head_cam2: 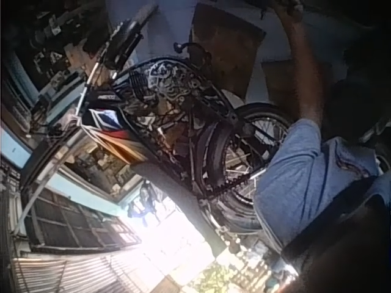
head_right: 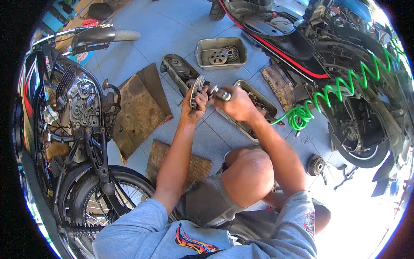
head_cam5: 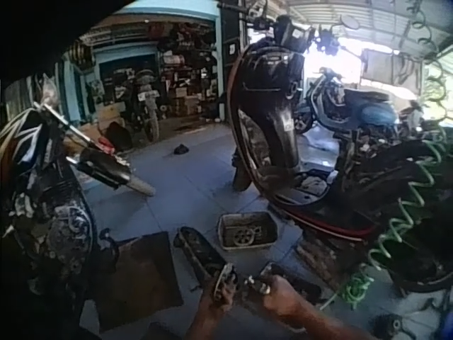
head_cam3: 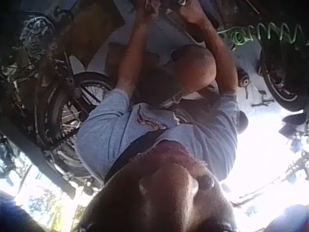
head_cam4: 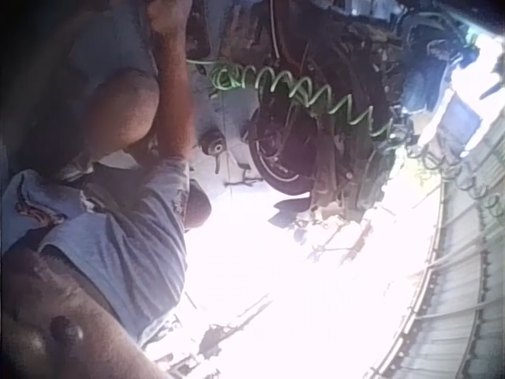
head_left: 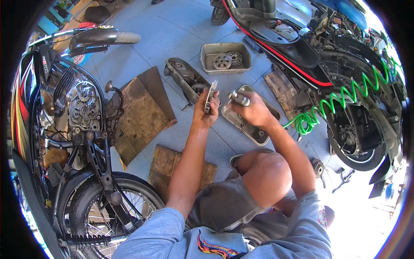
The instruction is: The person is cleaning and inspecting various components of a motorcycle's transmission and engine, specifically the CVT system.
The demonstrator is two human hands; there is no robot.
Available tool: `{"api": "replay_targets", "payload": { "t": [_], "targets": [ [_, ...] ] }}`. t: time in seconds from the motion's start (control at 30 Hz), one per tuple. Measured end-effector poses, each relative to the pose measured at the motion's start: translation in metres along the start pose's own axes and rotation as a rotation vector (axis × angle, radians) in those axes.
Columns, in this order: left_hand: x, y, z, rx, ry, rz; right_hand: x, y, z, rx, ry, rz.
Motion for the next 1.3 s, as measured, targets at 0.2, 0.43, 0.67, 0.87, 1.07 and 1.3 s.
{"api": "replay_targets", "payload": {
  "t": [0.2, 0.43, 0.67, 0.87, 1.07, 1.3],
  "targets": [
    [0.019, 0.031, -0.021, -0.173, 0.009, -0.052, -0.029, -0.007, -0.020, -0.226, -0.117, -0.030],
    [-0.080, 0.123, -0.048, -0.379, 0.348, 0.320, -0.066, -0.051, -0.058, -0.313, 0.031, -0.065],
    [-0.184, 0.245, -0.052, -0.575, 0.628, 0.604, -0.162, -0.150, -0.060, -0.275, -0.249, 0.354],
    [-0.149, 0.253, -0.076, -1.148, 1.627, 0.924, -0.215, -0.187, -0.075, -0.363, -0.197, 0.615],
    [0.048, 0.221, -0.127, -0.273, 2.750, 0.493, -0.217, -0.174, -0.068, -0.340, -0.207, 0.631],
    [0.069, 0.245, -0.152, -0.251, 2.863, -0.088, -0.220, -0.163, -0.061, -0.358, -0.279, 0.580]
  ]
}}
Point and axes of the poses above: each hand's wrist, its own y-axis towards the middle knuckle, its own z-axis out of the palm, x = y × z, the point moved 5 cm from there along y, towards the middle knuckle, and after that the axes turned 10 degrees about y, right-handed, at the moved point
